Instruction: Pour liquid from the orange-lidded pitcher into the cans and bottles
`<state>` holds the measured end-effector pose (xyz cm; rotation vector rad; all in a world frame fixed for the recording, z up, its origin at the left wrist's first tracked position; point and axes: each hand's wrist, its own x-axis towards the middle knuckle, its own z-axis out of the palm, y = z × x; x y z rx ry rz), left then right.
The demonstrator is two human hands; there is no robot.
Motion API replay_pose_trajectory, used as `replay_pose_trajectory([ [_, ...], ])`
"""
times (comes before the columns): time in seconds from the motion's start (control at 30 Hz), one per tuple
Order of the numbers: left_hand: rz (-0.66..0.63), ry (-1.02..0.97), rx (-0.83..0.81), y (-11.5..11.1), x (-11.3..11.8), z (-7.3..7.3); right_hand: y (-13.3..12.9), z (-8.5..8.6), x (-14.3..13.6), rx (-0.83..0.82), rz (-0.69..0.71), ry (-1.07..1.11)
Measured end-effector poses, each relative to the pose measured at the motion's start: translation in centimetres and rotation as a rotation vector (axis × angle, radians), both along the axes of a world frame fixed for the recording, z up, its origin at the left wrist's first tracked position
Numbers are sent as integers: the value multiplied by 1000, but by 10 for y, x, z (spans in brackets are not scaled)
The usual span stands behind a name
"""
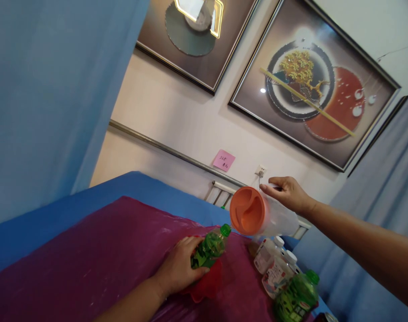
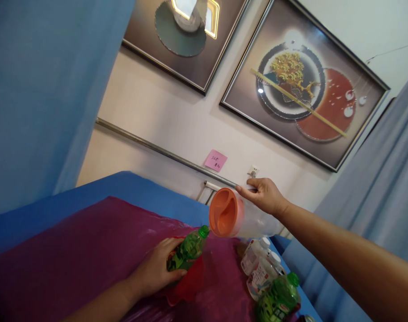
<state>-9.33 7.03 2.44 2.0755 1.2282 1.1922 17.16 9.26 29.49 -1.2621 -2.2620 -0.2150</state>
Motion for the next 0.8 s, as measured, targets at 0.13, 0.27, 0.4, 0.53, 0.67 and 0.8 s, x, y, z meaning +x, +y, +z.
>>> replay_pose_trajectory([
  [0.13,9,-9,-1,-1,0,0,0,0,0,1,7,6],
  [0.27,-10,-10,6,-2,1,2,0,0,0,-1,6,5],
  [0.4,-6,-13,3,-3,1,5,-1,1,-1,-2,9,0],
  [0.53,-6,-18,3,-4,1,5,-1,0,-1,0,5,0],
  [0.67,-6,-12,5,-4,1,6,0,0,0,3,5,7],
  [0.8,-2,-3,2,-5,0,7,0,0,0,13,9,1],
])
